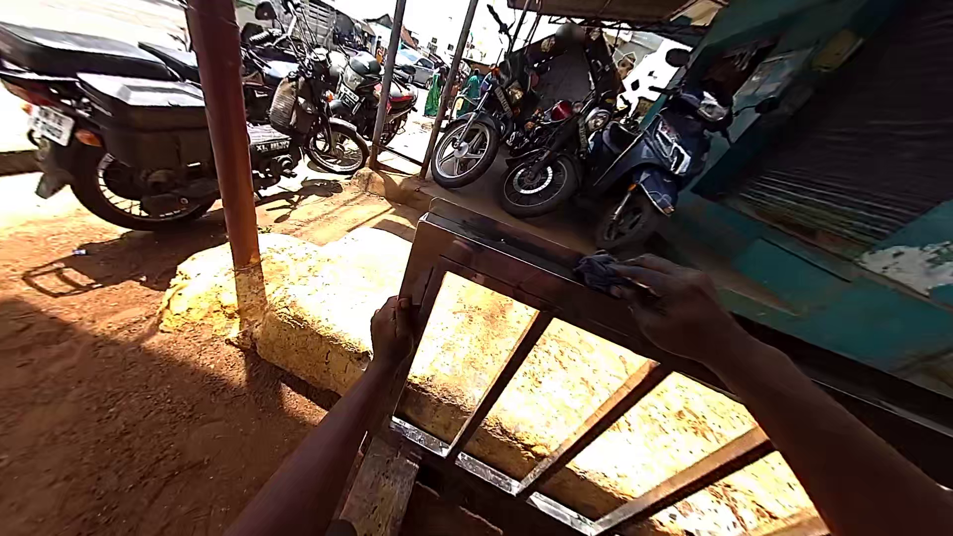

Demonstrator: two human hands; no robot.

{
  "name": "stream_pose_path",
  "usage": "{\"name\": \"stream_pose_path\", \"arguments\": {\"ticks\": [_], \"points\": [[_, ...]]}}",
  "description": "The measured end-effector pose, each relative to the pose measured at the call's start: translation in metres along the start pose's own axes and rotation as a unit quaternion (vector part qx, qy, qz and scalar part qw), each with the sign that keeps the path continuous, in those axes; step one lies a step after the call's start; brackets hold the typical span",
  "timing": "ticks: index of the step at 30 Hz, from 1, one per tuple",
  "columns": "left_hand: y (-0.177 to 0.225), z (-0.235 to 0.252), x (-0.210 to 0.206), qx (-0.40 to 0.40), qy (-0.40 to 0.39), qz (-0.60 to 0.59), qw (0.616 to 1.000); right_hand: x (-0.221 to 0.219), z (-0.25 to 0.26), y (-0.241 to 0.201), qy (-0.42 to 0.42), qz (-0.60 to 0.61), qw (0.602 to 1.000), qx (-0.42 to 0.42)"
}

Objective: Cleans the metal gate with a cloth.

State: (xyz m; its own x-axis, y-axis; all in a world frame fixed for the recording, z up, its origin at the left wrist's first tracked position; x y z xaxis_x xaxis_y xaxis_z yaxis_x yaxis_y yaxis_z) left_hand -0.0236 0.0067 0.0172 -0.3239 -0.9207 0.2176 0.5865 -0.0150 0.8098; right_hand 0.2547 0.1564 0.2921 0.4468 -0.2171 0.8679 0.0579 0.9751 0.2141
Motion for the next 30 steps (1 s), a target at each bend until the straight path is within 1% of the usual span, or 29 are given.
{"name": "stream_pose_path", "arguments": {"ticks": [1,3,5,6,7,8,10,12,13,14,15,17,18,20,21,22,23,25,28,30], "points": [[-0.001,0.001,-0.003,-0.001,0.004,-0.002,1.000,-0.015,0.036,-0.020,-0.017,0.026,1.000,0.001],[-0.002,0.002,-0.003,-0.004,0.001,-0.002,1.000,-0.044,0.110,-0.062,-0.072,0.071,0.995,-0.025],[-0.002,0.001,-0.002,-0.001,-0.007,-0.007,1.000,-0.064,0.174,-0.097,-0.168,0.080,0.980,-0.065],[-0.002,0.001,-0.001,0.001,-0.008,-0.009,1.000,-0.071,0.193,-0.107,-0.201,0.070,0.974,-0.073],[-0.003,0.003,0.000,0.001,-0.007,-0.011,1.000,-0.072,0.200,-0.111,-0.216,0.064,0.972,-0.074],[-0.003,0.003,0.000,0.001,-0.009,-0.014,1.000,-0.070,0.194,-0.106,-0.209,0.072,0.973,-0.066],[-0.002,0.003,-0.001,0.004,-0.016,-0.018,1.000,-0.056,0.151,-0.079,-0.182,0.073,0.978,-0.073],[0.000,0.002,-0.001,0.006,-0.015,-0.009,1.000,-0.034,0.101,-0.045,-0.165,0.043,0.978,-0.120],[0.001,0.002,-0.001,0.005,-0.012,-0.001,1.000,-0.027,0.083,-0.034,-0.146,0.019,0.981,-0.123],[0.003,0.002,-0.001,0.007,-0.008,0.004,1.000,-0.026,0.076,-0.030,-0.111,-0.007,0.989,-0.094],[0.004,0.001,-0.001,0.010,-0.008,0.007,1.000,-0.032,0.082,-0.036,-0.078,-0.020,0.995,-0.057],[0.004,0.002,-0.001,0.014,-0.015,0.008,1.000,-0.056,0.122,-0.060,-0.053,-0.003,0.998,-0.021],[0.003,0.002,-0.001,0.016,-0.020,0.006,1.000,-0.068,0.150,-0.075,-0.075,0.018,0.997,-0.030],[0.000,0.005,0.000,0.015,-0.029,0.001,0.999,-0.082,0.200,-0.106,-0.154,0.040,0.984,-0.074],[-0.002,0.007,0.001,0.014,-0.030,-0.003,0.999,-0.084,0.213,-0.114,-0.186,0.029,0.978,-0.089],[-0.003,0.007,0.001,0.012,-0.031,-0.007,0.999,-0.082,0.215,-0.116,-0.207,0.018,0.973,-0.101],[-0.003,0.007,0.001,0.013,-0.033,-0.012,0.999,-0.077,0.205,-0.111,-0.216,0.011,0.970,-0.110],[-0.002,0.007,-0.001,0.014,-0.033,-0.018,0.999,-0.060,0.159,-0.082,-0.179,-0.002,0.977,-0.113],[0.000,0.006,-0.001,0.009,-0.040,-0.012,0.999,-0.026,0.064,-0.025,-0.070,-0.040,0.991,-0.104],[0.001,0.007,0.002,-0.004,-0.040,-0.005,0.999,-0.012,0.015,0.000,0.009,-0.051,0.996,-0.067]]}}
Point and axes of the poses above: each hand's wrist, its own z-axis towards the middle knuckle, its own x-axis out of the back of the hand, y = z × x, the point moved 3 cm from there along z, towards the middle knuckle, and after that the axes turned 10 degrees about -y, right-handed, at the moved point
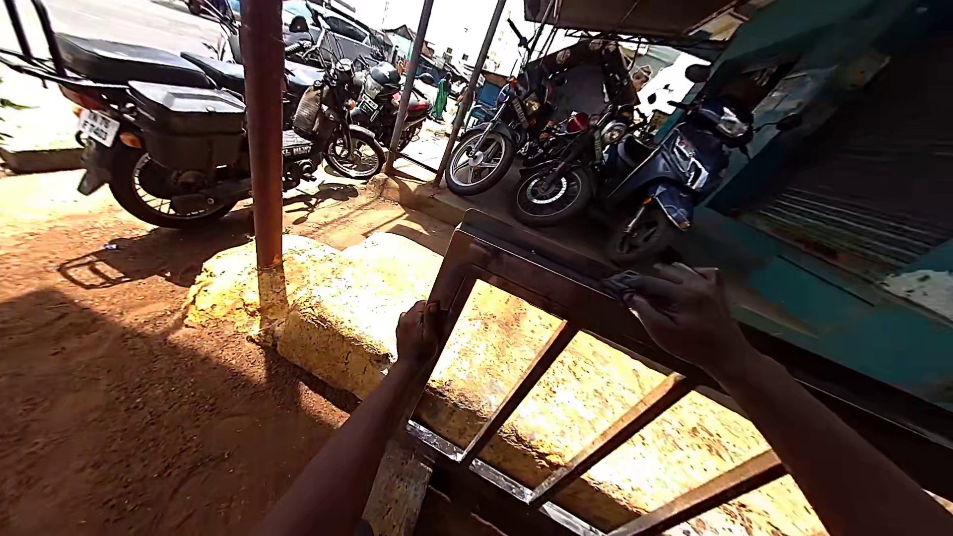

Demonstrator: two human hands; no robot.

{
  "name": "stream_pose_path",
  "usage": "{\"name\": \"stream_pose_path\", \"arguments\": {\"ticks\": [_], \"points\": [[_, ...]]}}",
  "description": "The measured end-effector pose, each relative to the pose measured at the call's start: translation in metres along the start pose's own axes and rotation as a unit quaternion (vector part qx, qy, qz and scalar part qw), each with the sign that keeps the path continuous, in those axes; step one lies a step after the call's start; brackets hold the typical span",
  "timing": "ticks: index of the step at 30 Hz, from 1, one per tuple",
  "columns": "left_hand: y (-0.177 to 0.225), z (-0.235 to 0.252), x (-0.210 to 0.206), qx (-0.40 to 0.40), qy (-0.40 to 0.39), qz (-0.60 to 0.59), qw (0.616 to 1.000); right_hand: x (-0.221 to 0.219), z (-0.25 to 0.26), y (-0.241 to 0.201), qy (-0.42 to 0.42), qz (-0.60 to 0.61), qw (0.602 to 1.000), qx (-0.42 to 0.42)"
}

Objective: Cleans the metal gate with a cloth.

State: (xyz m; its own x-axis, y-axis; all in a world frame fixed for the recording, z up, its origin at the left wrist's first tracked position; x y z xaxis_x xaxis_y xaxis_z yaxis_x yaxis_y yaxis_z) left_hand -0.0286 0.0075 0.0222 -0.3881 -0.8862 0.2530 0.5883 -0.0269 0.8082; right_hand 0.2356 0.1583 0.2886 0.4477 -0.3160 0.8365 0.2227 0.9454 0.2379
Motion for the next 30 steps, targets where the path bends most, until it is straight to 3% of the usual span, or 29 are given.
{"name": "stream_pose_path", "arguments": {"ticks": [3,7,9,13,15,18,21,23,25,28,30], "points": [[0.001,-0.001,-0.001,0.000,-0.008,0.004,1.000,0.003,-0.042,0.006,0.040,0.047,0.996,0.063],[-0.004,-0.002,-0.005,0.003,0.006,-0.001,1.000,-0.062,-0.045,-0.035,0.053,-0.131,0.984,0.109],[-0.004,-0.002,-0.006,0.000,0.018,0.002,1.000,-0.098,-0.012,-0.071,0.080,-0.200,0.972,0.088],[-0.007,0.000,-0.004,-0.016,0.033,0.005,0.999,-0.134,0.090,-0.154,0.129,-0.153,0.978,0.058],[-0.008,0.001,-0.005,-0.018,0.038,-0.002,0.999,-0.136,0.105,-0.163,0.145,-0.138,0.978,0.061],[-0.008,0.000,-0.004,-0.016,0.036,-0.010,0.999,-0.111,0.039,-0.105,0.140,-0.161,0.976,0.034],[-0.004,-0.003,-0.007,-0.012,0.043,-0.012,0.999,-0.069,-0.081,-0.004,0.162,-0.205,0.962,-0.075],[0.000,-0.002,-0.006,-0.014,0.060,0.003,0.998,-0.055,-0.116,0.027,0.189,-0.221,0.946,-0.142],[0.001,-0.004,-0.007,-0.014,0.064,0.006,0.998,-0.064,-0.098,0.004,0.219,-0.207,0.940,-0.158],[-0.004,-0.003,-0.005,-0.025,0.056,0.008,0.998,-0.108,0.000,-0.081,0.245,-0.165,0.947,-0.125],[-0.006,-0.001,-0.003,-0.031,0.045,0.008,0.998,-0.131,0.067,-0.141,0.218,-0.106,0.964,-0.109]]}}
Point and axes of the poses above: each hand's wrist, its own z-axis towards the middle knuckle, its own x-axis out of the back of the hand, y = z × x, the point moved 3 cm from there along z, towards the middle knuckle, and after that the axes turned 10 degrees about -y, right-handed, at the moved point
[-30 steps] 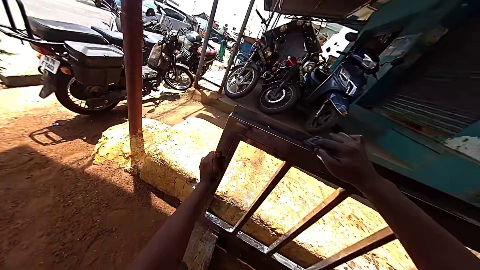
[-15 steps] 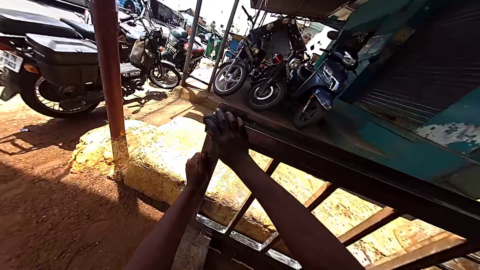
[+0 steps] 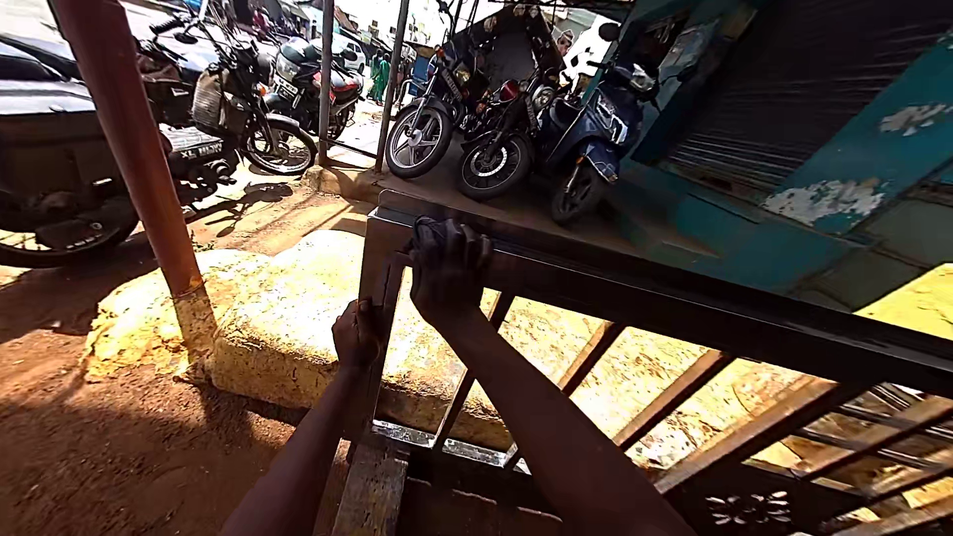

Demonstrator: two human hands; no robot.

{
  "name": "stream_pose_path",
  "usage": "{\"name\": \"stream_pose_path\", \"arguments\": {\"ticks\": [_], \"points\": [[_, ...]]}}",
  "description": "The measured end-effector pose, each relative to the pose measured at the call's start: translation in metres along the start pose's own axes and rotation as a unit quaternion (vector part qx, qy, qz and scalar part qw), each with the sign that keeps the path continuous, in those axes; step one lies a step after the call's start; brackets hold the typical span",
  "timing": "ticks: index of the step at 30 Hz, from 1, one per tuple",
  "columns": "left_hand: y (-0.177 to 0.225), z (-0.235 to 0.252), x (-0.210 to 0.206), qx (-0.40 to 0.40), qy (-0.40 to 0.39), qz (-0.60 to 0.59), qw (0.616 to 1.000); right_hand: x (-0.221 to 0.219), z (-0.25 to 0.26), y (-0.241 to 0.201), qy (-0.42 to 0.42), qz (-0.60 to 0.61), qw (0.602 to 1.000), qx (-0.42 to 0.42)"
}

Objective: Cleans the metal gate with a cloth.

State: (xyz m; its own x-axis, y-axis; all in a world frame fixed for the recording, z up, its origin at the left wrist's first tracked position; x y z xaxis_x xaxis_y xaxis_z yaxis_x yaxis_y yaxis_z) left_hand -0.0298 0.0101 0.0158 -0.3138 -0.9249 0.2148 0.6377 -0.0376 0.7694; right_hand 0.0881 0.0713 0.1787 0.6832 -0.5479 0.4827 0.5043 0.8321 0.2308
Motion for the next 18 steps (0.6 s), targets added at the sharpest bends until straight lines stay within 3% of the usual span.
{"name": "stream_pose_path", "arguments": {"ticks": [2,5,8,11,13,15,18], "points": [[-0.001,-0.001,0.000,0.004,-0.014,-0.014,1.000,-0.012,0.022,-0.042,-0.061,0.045,0.997,0.011],[0.000,0.000,0.001,0.002,-0.011,-0.007,1.000,0.001,0.011,-0.006,-0.063,0.037,0.996,0.042],[0.003,-0.002,-0.001,0.003,-0.011,0.002,1.000,0.055,-0.055,0.122,-0.025,-0.008,1.000,0.013],[0.002,-0.003,-0.003,0.006,-0.010,0.003,1.000,0.121,-0.136,0.272,0.026,-0.089,0.992,-0.086],[0.005,-0.002,-0.004,0.011,-0.006,0.009,1.000,0.148,-0.161,0.327,0.058,-0.105,0.980,-0.159],[0.006,-0.005,-0.004,0.018,-0.006,0.017,1.000,0.141,-0.162,0.317,0.093,-0.094,0.974,-0.183],[0.006,-0.004,0.000,0.008,0.001,0.019,1.000,0.081,-0.123,0.203,0.094,-0.059,0.989,-0.102]]}}
Point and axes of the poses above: each hand's wrist, its own z-axis towards the middle knuckle, its own x-axis out of the back of the hand, y = z × x, the point moved 3 cm from there along z, towards the middle knuckle, and after that the axes turned 10 degrees about -y, right-handed, at the moved point
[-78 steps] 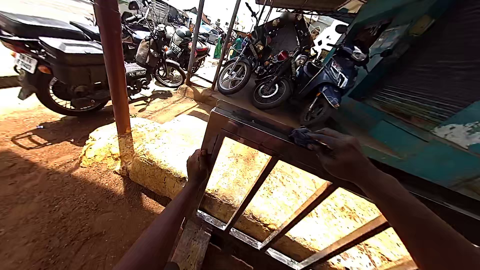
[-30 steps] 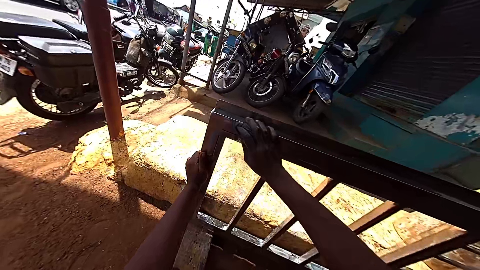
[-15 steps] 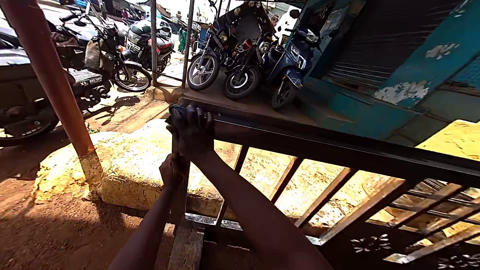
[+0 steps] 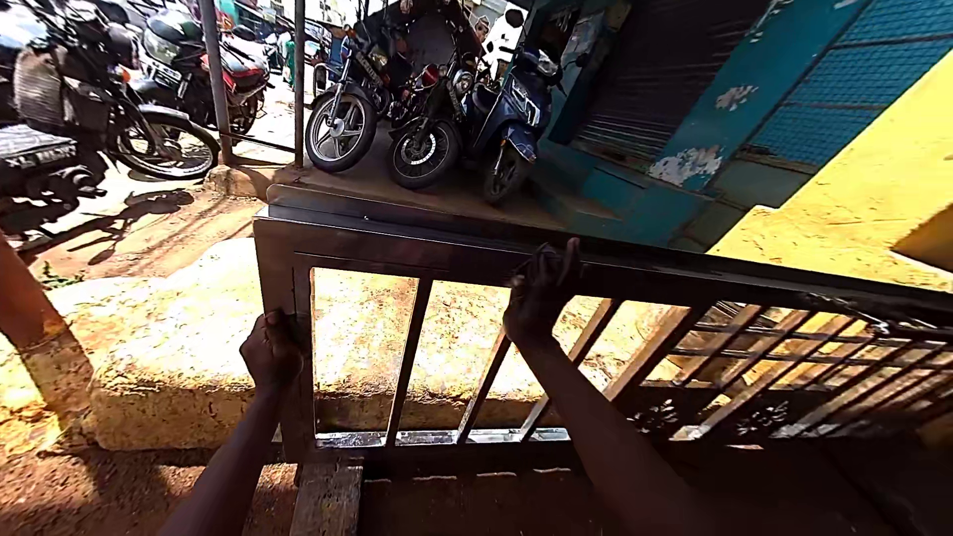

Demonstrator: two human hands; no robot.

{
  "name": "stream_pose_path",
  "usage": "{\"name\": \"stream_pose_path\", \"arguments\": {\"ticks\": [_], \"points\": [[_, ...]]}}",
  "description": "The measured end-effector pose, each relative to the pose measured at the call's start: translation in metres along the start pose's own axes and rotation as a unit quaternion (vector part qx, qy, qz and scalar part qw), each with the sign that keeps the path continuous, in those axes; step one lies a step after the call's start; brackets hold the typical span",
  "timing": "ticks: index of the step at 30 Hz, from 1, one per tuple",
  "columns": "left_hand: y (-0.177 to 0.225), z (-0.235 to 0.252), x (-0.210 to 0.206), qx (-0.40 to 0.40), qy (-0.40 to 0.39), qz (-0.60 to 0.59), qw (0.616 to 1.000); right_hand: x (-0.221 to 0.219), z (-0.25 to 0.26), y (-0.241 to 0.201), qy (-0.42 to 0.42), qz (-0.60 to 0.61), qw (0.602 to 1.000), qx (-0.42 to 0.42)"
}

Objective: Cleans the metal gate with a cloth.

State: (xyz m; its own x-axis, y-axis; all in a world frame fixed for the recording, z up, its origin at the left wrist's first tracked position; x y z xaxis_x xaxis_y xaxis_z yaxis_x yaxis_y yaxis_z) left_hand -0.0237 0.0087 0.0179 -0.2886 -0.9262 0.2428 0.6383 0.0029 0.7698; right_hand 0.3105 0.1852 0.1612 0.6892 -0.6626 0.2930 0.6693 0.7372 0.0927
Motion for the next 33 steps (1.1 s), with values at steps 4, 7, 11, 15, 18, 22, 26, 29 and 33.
{"name": "stream_pose_path", "arguments": {"ticks": [4,7,11,15,18,22,26,29,33], "points": [[0.005,0.000,0.004,0.018,-0.010,-0.015,1.000,-0.046,0.011,-0.148,-0.074,0.108,0.984,0.122],[0.004,0.000,0.005,0.015,0.001,-0.028,0.999,-0.035,0.007,-0.111,-0.065,0.121,0.983,0.119],[0.003,-0.001,0.002,0.015,0.004,-0.025,1.000,0.021,-0.026,0.035,0.025,-0.004,0.999,-0.026],[-0.004,-0.001,-0.001,-0.011,0.013,-0.024,1.000,0.031,-0.017,0.038,0.014,0.022,0.999,0.047],[-0.009,-0.003,0.000,-0.006,-0.012,-0.047,0.999,0.001,0.002,-0.026,-0.037,0.096,0.975,0.196],[-0.005,-0.003,0.006,0.010,-0.018,-0.033,0.999,0.018,0.018,0.016,-0.049,0.074,0.966,0.244],[-0.007,-0.002,0.000,0.023,-0.014,-0.029,0.999,0.029,0.045,0.042,-0.073,-0.039,0.974,0.212],[-0.007,-0.003,0.002,0.017,0.003,-0.032,0.999,-0.012,0.063,-0.075,-0.105,0.009,0.952,0.286],[-0.011,0.000,0.001,0.003,-0.002,-0.041,0.999,-0.064,0.084,-0.223,-0.131,0.031,0.935,0.328]]}}
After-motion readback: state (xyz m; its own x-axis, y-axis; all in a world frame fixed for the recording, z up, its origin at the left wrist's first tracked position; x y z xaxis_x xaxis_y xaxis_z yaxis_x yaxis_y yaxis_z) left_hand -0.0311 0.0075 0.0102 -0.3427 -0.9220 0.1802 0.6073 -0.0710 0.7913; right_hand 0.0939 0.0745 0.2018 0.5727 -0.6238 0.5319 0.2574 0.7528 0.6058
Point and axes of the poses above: each hand's wrist, its own z-axis towards the middle knuckle, its own x-axis out of the back of the hand, y = z × x, the point moved 3 cm from there along z, towards the middle knuckle, and after that the axes turned 10 degrees about -y, right-handed, at the moved point
